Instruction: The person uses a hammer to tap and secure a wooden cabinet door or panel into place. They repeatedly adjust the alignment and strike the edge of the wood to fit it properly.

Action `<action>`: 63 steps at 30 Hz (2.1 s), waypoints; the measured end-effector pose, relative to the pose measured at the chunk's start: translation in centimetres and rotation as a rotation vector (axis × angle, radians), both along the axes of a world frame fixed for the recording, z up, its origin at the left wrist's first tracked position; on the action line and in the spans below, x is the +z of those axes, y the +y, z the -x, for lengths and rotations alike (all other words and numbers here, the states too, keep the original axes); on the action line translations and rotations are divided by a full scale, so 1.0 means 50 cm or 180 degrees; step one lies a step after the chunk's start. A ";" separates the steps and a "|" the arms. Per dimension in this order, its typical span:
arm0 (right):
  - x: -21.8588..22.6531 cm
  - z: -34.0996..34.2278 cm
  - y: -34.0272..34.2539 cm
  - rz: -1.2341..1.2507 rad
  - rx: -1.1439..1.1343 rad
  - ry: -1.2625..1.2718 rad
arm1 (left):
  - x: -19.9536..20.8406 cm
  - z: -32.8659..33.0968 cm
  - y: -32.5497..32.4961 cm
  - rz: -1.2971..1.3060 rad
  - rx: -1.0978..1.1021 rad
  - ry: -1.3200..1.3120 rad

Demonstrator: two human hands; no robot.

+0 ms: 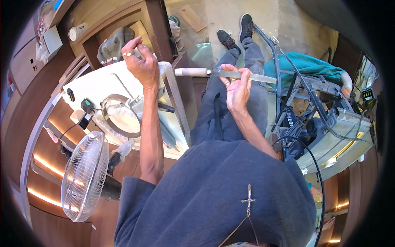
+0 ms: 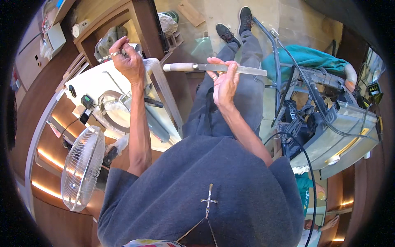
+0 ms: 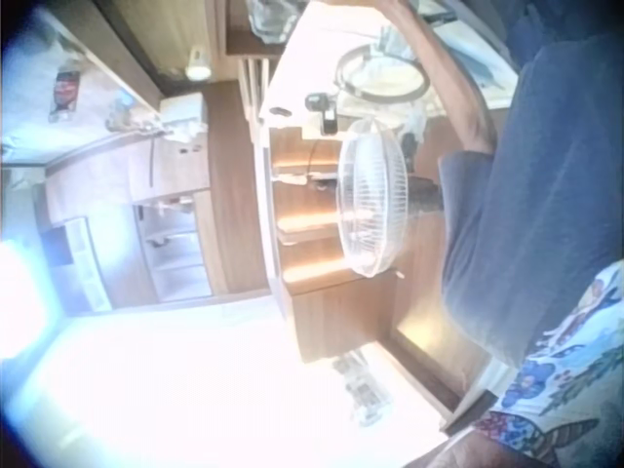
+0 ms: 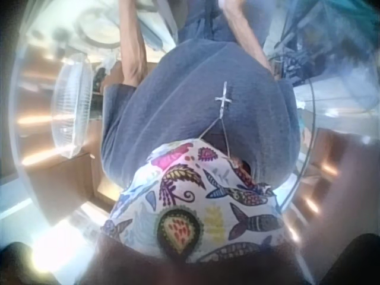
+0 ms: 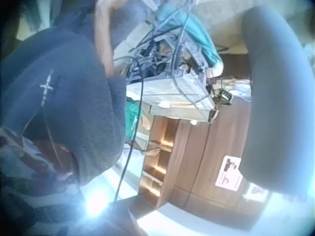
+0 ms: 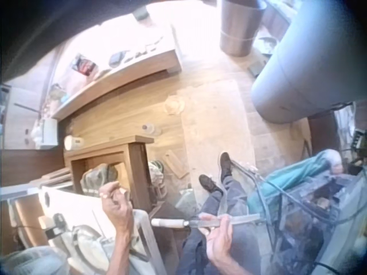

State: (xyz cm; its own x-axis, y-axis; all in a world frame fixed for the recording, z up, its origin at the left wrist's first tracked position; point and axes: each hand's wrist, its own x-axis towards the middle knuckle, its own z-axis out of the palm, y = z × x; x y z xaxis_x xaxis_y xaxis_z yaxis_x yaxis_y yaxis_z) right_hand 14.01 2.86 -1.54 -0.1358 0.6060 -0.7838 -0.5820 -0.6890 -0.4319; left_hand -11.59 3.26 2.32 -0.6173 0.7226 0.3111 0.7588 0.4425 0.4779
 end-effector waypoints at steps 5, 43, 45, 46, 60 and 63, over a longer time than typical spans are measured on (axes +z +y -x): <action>-0.025 -0.013 0.005 -0.0059 -0.0041 0.0006 | 0.004 0.005 -0.003 0.0049 -0.0005 0.0094; -0.220 0.079 0.088 -0.2035 0.5261 -0.0647 | -0.155 -0.330 -0.139 -0.0105 0.2474 -0.4214; -0.230 0.087 0.080 -0.2144 0.5348 -0.0578 | -0.181 -0.303 -0.148 -0.0305 0.2301 -0.4466; -0.224 0.091 0.081 -0.2139 0.5494 -0.0612 | -0.191 -0.294 -0.146 -0.0410 0.2281 -0.4521; -0.332 0.112 0.108 -0.1789 0.5529 0.0628 | -0.289 -0.303 -0.094 -0.0993 0.2667 -0.4262; -0.362 0.109 0.090 -0.1245 0.5440 0.1089 | -0.292 -0.310 -0.088 -0.1198 0.2640 -0.4253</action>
State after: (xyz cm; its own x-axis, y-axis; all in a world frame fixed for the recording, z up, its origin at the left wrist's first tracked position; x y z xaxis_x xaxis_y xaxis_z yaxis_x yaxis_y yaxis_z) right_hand 8.56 7.34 -19.63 -0.8603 -0.2433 -0.4479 0.5089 -0.4607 -0.7272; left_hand 3.90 -1.15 -12.26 -0.7400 0.0805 -0.6678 -0.6426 0.2086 0.7372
